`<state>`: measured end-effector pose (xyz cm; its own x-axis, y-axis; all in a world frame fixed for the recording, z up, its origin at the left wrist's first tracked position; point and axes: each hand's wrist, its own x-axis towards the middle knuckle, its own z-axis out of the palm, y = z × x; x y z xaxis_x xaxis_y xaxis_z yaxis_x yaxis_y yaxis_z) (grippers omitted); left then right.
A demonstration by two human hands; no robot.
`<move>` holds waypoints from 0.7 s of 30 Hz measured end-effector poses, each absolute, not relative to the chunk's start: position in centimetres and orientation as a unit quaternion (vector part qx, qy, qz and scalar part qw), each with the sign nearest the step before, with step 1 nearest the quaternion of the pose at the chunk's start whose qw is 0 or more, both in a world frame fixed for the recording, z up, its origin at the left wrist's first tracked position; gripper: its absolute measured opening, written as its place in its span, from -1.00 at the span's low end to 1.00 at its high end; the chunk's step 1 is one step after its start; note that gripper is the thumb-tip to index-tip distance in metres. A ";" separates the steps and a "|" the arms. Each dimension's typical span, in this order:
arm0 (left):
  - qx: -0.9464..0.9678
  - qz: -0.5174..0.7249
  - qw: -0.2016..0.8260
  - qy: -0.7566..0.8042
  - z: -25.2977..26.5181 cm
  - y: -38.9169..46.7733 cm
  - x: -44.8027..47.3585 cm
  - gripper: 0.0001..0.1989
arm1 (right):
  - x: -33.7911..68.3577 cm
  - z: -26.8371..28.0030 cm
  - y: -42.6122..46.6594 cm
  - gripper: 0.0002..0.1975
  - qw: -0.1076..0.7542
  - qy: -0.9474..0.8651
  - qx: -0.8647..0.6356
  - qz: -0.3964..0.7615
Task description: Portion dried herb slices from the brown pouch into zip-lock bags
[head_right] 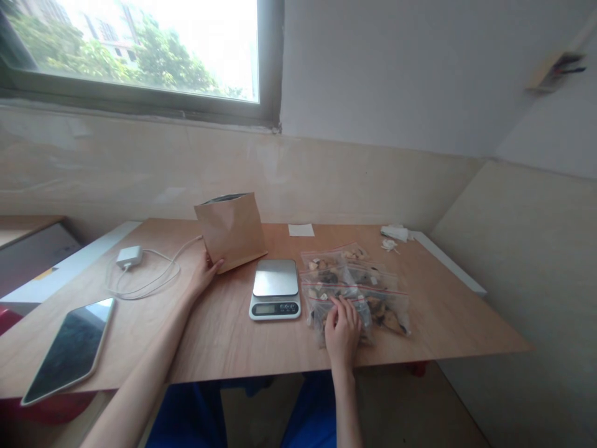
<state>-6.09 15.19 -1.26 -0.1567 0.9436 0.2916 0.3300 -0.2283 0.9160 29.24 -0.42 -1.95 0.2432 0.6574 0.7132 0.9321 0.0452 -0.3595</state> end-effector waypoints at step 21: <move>0.560 0.536 0.364 0.516 -0.3 11.9 -6.5 -0.50 | 29.3 -1.9 -0.4 -0.63 0.418 -0.596 -0.665 -0.166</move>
